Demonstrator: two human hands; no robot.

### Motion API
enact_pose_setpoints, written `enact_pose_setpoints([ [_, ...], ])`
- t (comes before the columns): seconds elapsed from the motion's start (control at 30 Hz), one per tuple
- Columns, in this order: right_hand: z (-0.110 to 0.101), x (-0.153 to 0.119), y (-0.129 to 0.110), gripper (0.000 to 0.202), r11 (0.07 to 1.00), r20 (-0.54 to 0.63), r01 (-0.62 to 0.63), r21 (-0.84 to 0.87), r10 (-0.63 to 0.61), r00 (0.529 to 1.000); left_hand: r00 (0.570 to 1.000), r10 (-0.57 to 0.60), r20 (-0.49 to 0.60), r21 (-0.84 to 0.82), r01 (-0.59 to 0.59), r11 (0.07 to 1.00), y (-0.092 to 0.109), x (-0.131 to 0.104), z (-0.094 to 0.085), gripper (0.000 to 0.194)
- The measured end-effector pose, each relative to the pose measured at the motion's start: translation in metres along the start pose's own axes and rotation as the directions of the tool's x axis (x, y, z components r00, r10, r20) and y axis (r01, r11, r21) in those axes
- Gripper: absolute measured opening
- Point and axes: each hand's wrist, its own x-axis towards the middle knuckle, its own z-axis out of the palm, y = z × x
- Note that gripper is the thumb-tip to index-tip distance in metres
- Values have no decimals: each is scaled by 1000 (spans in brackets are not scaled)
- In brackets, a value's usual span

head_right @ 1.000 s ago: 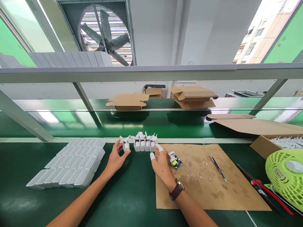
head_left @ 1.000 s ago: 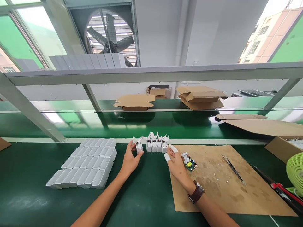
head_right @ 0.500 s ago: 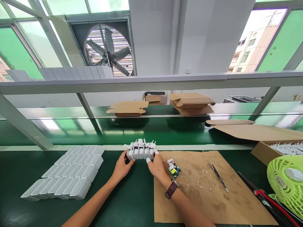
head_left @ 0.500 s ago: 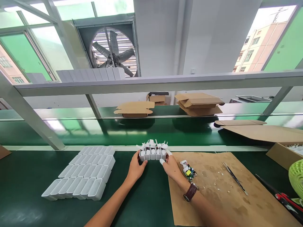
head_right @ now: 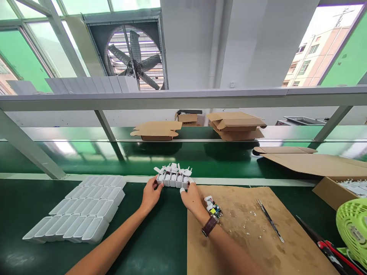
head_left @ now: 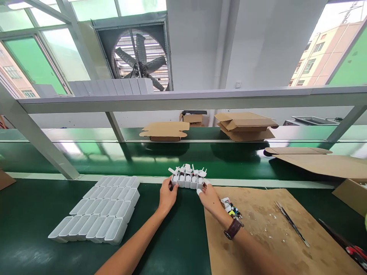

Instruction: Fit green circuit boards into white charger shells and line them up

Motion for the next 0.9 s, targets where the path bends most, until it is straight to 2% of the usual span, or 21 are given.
enact_pose_setpoints([
  [0.17, -26, 57, -9, 50, 990, -18, -135, 35, 136, 991, 1000, -31, -2, -12, 31, 999, 9, 42, 37, 41],
  [0.3, -40, 92, -4, 52, 974, -13, -217, 57, 218, 976, 996, -90, 29, 11, 90, 996, 10, 69, 64, 48],
  [0.4, -45, 104, 4, 55, 963, 9, -258, 76, 258, 966, 990, -120, 81, 39, 117, 992, 9, 82, 74, 51],
  [0.5, -50, 105, 9, 54, 949, 29, -307, 71, 305, 952, 979, -145, 144, 65, 137, 988, 10, 89, 72, 59],
  [0.6, -58, 98, 8, 52, 937, 28, -349, 36, 348, 937, 976, -140, 165, 105, 124, 987, 19, 81, 59, 69],
  [0.7, -70, 82, 0, 48, 937, 61, -349, -4, 349, 935, 981, -64, 181, 145, 37, 989, 35, 57, 35, 69],
  [0.8, -88, 60, -5, 43, 940, 115, -339, -39, 342, 933, 976, 25, 217, 176, -65, 982, 52, 26, -4, 62],
  [0.87, -105, 43, -5, 40, 938, 127, -340, -63, 345, 930, 967, 90, 236, 233, -147, 961, 60, 6, -39, 56],
  [0.9, -114, 33, -5, 39, 938, 120, -339, -77, 346, 931, 955, 153, 253, 319, -231, 919, 62, -3, -59, 52],
])
